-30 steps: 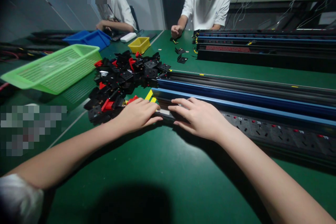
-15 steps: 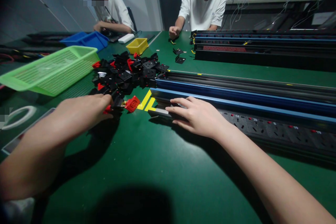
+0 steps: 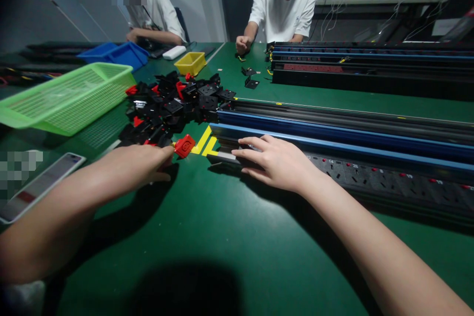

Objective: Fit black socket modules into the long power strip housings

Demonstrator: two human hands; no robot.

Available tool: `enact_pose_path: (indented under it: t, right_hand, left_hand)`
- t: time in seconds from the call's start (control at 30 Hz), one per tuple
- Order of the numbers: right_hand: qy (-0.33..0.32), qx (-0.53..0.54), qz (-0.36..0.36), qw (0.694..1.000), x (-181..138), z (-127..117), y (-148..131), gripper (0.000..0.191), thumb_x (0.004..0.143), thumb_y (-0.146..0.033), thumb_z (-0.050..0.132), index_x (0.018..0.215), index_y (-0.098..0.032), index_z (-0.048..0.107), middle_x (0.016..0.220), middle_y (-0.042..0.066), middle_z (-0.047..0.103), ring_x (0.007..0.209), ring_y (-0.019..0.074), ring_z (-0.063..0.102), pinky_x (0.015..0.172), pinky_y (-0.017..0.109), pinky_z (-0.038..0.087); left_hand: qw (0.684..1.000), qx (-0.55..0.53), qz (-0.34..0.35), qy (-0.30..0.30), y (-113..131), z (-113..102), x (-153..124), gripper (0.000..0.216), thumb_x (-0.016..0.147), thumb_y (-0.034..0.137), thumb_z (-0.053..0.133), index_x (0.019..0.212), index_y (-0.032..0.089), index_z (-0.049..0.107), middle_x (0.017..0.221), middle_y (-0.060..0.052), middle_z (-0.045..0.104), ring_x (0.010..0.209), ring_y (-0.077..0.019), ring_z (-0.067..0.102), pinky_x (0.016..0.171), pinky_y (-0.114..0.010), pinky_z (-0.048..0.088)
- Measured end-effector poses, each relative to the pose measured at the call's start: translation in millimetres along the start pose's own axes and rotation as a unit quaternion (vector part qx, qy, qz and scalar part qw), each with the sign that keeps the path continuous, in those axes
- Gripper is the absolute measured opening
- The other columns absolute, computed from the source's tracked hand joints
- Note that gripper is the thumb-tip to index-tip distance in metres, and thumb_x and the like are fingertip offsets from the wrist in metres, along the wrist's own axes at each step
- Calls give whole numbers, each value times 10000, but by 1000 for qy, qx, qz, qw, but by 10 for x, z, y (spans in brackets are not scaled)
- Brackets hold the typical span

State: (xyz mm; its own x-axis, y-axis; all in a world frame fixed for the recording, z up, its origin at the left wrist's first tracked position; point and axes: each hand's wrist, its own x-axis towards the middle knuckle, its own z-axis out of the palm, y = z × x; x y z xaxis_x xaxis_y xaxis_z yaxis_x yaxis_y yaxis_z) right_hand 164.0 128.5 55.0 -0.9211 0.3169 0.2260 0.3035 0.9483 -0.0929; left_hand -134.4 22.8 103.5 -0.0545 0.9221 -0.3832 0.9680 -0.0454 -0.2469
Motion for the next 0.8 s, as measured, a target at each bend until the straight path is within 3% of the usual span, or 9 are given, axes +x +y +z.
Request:
enact_pose_path:
  t: [0.17, 0.33, 0.47, 0.63, 0.8]
  right_hand:
    - [7, 3, -4, 1000, -6, 0, -1, 449, 960, -365, 547, 1403, -292, 543, 1457, 83, 536, 1164, 270, 597, 922, 433, 541]
    - [13, 5, -4, 1000, -7, 7, 2, 453, 949, -372, 568, 1397, -304, 550, 1445, 86, 547, 1147, 270, 609, 899, 427, 554]
    - [4, -1, 1, 1000, -11, 12, 5, 438, 972, -392, 528, 1399, -293, 547, 1462, 82, 529, 1166, 271, 595, 920, 431, 546]
    - [2, -2, 5, 1000, -9, 17, 8, 440, 977, -405, 515, 1403, -295, 541, 1466, 79, 525, 1170, 273, 592, 919, 433, 547]
    - [2, -4, 3, 1000, -9, 18, 4, 437, 980, -406, 509, 1400, -289, 544, 1462, 80, 527, 1175, 268, 590, 925, 422, 541]
  left_hand:
    - [999, -28, 38, 8, -125, 38, -71, 382, 799, 312, 639, 1172, 227, 632, 1116, -131, 725, 935, -332, 709, 702, -376, 537]
    - [999, 7, 24, 34, -246, 44, -112, 607, 742, 258, 712, 1331, 313, 574, 1191, -106, 715, 965, -345, 703, 657, -354, 520]
    - [999, 24, 31, 11, -247, 33, -88, 542, 775, 235, 685, 1303, 316, 600, 1109, -91, 747, 918, -341, 709, 644, -358, 503]
    - [999, -16, 51, -1, -182, -7, -29, 513, 746, 291, 732, 1246, 348, 631, 1253, -80, 684, 1036, -348, 689, 683, -352, 521]
    - [997, -24, 78, 18, -128, 46, -11, 435, 787, 318, 687, 1220, 320, 646, 1242, -104, 638, 842, -271, 699, 602, -299, 493]
